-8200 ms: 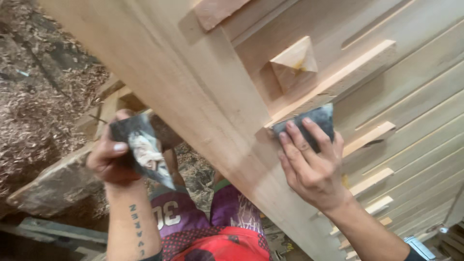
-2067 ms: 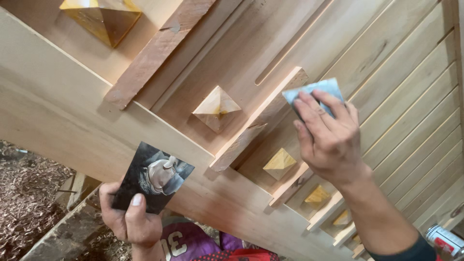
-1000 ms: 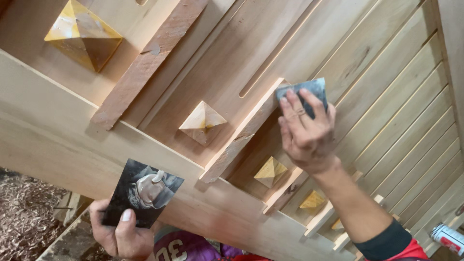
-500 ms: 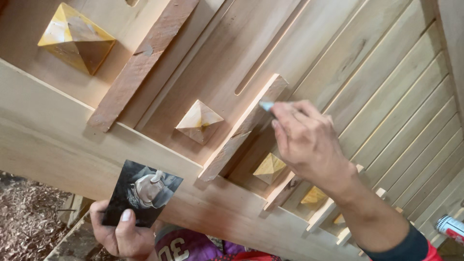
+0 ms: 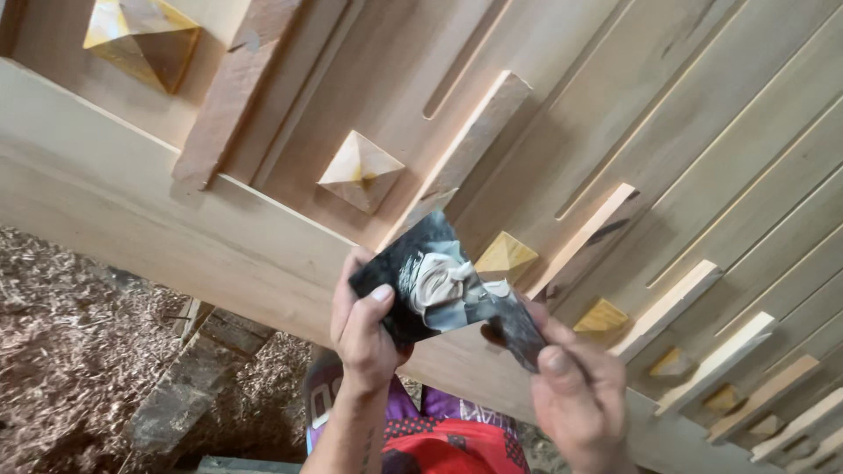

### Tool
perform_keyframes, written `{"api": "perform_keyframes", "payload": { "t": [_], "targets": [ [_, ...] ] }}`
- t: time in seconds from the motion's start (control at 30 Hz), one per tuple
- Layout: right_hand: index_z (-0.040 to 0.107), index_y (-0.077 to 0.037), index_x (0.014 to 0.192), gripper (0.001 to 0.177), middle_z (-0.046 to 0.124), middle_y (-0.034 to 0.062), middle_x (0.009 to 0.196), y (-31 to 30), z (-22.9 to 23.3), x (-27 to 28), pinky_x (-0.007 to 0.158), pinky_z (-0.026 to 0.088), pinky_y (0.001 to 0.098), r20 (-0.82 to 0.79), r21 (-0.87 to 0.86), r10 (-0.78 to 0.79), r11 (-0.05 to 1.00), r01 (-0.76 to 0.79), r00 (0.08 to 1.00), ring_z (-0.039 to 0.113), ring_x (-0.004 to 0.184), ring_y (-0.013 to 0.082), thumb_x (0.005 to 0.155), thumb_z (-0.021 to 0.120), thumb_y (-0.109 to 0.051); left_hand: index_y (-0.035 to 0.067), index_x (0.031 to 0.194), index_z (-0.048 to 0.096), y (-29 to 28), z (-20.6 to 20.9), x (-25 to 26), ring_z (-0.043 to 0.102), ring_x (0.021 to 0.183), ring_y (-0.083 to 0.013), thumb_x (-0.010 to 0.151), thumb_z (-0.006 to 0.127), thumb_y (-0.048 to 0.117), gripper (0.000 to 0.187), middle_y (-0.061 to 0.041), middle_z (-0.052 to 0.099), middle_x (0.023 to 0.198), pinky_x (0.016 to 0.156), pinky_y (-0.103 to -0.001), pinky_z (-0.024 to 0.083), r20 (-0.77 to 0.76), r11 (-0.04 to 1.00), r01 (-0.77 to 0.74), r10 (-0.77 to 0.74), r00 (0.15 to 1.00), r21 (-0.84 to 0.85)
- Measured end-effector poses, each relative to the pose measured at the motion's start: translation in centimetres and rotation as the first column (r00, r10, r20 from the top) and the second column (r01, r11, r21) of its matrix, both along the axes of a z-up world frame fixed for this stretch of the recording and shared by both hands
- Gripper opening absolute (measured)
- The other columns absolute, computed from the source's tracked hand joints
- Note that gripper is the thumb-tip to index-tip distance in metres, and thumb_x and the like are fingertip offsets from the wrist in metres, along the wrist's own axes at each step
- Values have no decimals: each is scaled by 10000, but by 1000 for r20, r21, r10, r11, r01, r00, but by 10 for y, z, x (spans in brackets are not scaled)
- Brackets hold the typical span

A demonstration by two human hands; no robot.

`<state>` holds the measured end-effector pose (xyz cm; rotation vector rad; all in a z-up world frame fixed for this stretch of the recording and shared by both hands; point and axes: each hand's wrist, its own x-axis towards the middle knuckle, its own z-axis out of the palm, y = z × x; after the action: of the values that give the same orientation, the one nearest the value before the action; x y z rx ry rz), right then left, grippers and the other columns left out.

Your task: The person uses a putty knife to apply a beige filler paste into the grooves and joints of a wooden furniture piece. They repeatedly scoop the filler from a metal palette and smooth it into the recesses using a smaller scraper tool.

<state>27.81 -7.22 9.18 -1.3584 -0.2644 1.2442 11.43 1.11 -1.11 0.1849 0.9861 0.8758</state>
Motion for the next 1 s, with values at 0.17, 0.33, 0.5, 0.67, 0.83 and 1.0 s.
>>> {"api": "perform_keyframes", "payload": {
  "t": [0.17,0.33,0.5,0.67,0.83,1.0],
  "targets": [
    [593,79,1370,382,649,251,1396,-24,4,0,1143,484,444,663,-276,371,928,-248,650,618,1358,397,1013,593,-57,-21,1092,510,-9,12,23,503,750,-117,847,487,99,274,-72,542,887,655,-245,417,-125,988,135,-143,982,-72],
    [631,82,1285,372,680,254,1300,-22,17,39,1100,507,441,791,-384,502,853,-355,350,632,1302,404,922,651,6,-9,1044,490,-18,28,45,538,756,-136,854,485,87,213,-90,568,867,680,-260,452,25,995,69,-67,997,-75],
    [650,71,1208,325,700,213,1221,-18,40,85,1065,530,446,838,-373,511,793,-482,192,660,1240,381,889,668,15,-8,1052,491,-37,38,50,496,687,-129,903,505,51,161,-84,553,831,609,-262,417,-60,987,160,-161,985,-20],
    [697,43,1128,323,721,176,1171,-32,41,99,932,499,480,843,-452,536,677,-580,-31,662,1142,365,821,720,-55,14,1052,486,-50,60,64,467,808,-97,930,508,37,126,-25,521,866,728,-263,405,-119,967,238,-227,967,87],
    [700,22,1137,318,736,152,1165,-53,32,90,941,504,445,783,-447,617,647,-618,79,668,1144,333,832,714,-71,10,1015,533,-67,65,61,458,766,-93,921,495,42,106,-21,536,812,680,-269,418,-503,879,454,-329,799,147],
    [667,43,1218,316,731,158,1202,-57,22,92,1010,554,366,683,-334,663,656,-677,306,686,1184,287,916,660,-52,12,1030,490,-80,37,47,494,738,-115,899,505,86,151,-60,539,854,625,-265,435,-398,984,133,-76,914,117]
  ]
}}
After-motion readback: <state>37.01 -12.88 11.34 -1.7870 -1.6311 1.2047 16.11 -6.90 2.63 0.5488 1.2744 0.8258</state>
